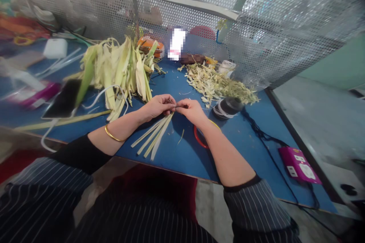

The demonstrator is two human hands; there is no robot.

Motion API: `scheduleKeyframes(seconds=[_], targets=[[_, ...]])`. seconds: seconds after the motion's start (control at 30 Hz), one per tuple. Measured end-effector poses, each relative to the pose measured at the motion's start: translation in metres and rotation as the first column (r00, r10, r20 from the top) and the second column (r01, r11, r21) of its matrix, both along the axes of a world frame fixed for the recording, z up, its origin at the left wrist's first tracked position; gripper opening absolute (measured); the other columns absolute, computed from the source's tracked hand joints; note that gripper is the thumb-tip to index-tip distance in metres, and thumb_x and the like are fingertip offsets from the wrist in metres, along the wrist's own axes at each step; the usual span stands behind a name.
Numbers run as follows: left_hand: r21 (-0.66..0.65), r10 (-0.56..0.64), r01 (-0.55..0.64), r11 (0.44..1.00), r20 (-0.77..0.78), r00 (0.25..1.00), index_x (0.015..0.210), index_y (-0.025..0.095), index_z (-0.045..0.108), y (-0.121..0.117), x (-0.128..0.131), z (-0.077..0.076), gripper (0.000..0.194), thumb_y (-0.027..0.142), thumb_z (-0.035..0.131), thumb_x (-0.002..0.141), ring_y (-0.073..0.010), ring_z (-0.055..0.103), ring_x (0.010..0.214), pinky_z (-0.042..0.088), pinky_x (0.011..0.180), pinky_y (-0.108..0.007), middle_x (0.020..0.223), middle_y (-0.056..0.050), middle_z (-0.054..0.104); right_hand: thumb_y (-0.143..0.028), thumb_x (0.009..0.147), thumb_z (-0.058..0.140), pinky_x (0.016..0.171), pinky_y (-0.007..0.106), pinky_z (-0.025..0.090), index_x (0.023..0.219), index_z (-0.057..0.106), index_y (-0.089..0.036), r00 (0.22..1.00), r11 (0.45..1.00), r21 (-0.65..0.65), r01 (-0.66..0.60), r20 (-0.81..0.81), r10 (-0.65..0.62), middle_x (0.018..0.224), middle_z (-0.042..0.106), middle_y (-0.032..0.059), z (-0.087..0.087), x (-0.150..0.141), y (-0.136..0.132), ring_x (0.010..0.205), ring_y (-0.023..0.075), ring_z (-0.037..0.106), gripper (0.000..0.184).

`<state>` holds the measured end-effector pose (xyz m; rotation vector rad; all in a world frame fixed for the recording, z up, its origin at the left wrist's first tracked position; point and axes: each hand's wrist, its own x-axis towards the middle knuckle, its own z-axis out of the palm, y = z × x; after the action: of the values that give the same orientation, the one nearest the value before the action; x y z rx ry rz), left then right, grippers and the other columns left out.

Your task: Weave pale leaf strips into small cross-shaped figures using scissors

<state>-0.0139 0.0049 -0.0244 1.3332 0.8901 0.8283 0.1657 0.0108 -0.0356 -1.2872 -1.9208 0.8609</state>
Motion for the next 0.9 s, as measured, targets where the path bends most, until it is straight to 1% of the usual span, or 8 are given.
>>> scheduleKeyframes(seconds=[0.17,0.23,0.37,0.43,0.5,0.63,0.77,0.9], targets=[[0.021,0.017,-0.016,1.0,-0.05,0.999,0.08,0.015,0.057,0.001,0.001,0.002,0.005,0.018,0.061,0.079,-0.0048,0.049,0.051,0.038,0.052,-0.021,0.069,0.0,0.06,-0.027,0.073,0.061,0.063,0.028,0.036,0.07,0.069,-0.02,0.996,0.998,0.068,0.019,0.087,-0.024,0.068,0.057,-0.0005,0.006,0.001,-0.002,0.063,0.0123,0.049,0.012],[0.011,0.028,-0.027,1.0,-0.065,0.998,0.079,0.015,0.057,0.0,0.002,0.003,0.004,0.018,0.06,0.079,-0.0047,0.048,0.05,0.038,0.053,-0.021,0.067,0.0,0.06,-0.027,0.074,0.059,0.062,0.028,0.036,0.07,0.067,-0.018,0.997,0.998,0.057,0.032,0.07,-0.036,0.068,0.057,-0.0003,0.008,0.002,-0.003,0.061,0.0121,0.048,0.012],[-0.025,0.056,-0.058,0.998,-0.079,0.995,0.077,0.014,0.057,0.0,0.003,0.003,0.007,0.018,0.061,0.08,-0.0047,0.048,0.049,0.039,0.052,-0.021,0.067,-0.001,0.061,-0.029,0.075,0.058,0.058,0.027,0.036,0.071,0.064,-0.017,0.999,0.999,-0.005,0.052,0.013,-0.052,0.065,0.057,-0.0003,0.012,0.003,-0.003,0.058,0.0119,0.047,0.014],[-0.04,0.073,-0.076,0.996,-0.077,0.994,0.077,0.014,0.057,0.001,0.002,0.002,0.008,0.019,0.063,0.079,-0.0049,0.049,0.049,0.04,0.051,-0.021,0.069,-0.002,0.062,-0.03,0.076,0.058,0.058,0.027,0.036,0.071,0.064,-0.017,0.999,1.0,-0.008,0.027,0.02,-0.027,0.064,0.056,-0.0006,0.014,0.003,-0.004,0.058,0.0116,0.046,0.015],[-0.057,0.087,-0.091,0.994,-0.07,0.994,0.077,0.013,0.059,0.002,0.002,0.001,0.009,0.02,0.065,0.077,-0.0056,0.051,0.05,0.041,0.051,-0.022,0.069,-0.003,0.064,-0.029,0.076,0.058,0.059,0.026,0.036,0.071,0.065,-0.017,0.999,1.0,0.025,-0.005,0.052,0.004,0.064,0.055,-0.0009,0.016,0.004,-0.006,0.059,0.0111,0.046,0.015],[-0.072,0.126,-0.129,0.989,-0.047,0.991,0.077,0.014,0.062,0.005,0.001,-0.001,0.008,0.017,0.068,0.074,-0.0069,0.053,0.049,0.041,0.049,-0.022,0.061,-0.001,0.062,-0.029,0.075,0.06,0.061,0.026,0.035,0.068,0.064,-0.016,0.991,0.996,0.075,-0.052,0.13,0.042,0.068,0.055,-0.0005,0.02,0.003,-0.009,0.061,0.01,0.046,0.015],[-0.087,0.138,-0.143,0.986,-0.059,0.989,0.08,0.013,0.068,0.005,0.0,-0.002,0.008,0.016,0.069,0.072,-0.0068,0.053,0.05,0.041,0.048,-0.021,0.061,-0.002,0.063,-0.03,0.075,0.061,0.06,0.025,0.036,0.068,0.064,-0.016,0.989,0.996,0.047,-0.071,0.135,0.064,0.07,0.056,-0.0003,0.019,0.002,-0.01,0.061,0.0097,0.047,0.016],[-0.109,0.142,-0.149,0.983,-0.075,0.987,0.077,0.014,0.07,0.005,-0.001,0.0,0.009,0.018,0.072,0.069,-0.0071,0.053,0.049,0.04,0.047,-0.021,0.059,-0.002,0.063,-0.027,0.074,0.062,0.061,0.025,0.039,0.068,0.065,-0.016,0.99,0.994,-0.03,-0.108,0.091,0.111,0.069,0.06,-0.0002,0.02,0.003,-0.01,0.061,0.0098,0.05,0.013]])
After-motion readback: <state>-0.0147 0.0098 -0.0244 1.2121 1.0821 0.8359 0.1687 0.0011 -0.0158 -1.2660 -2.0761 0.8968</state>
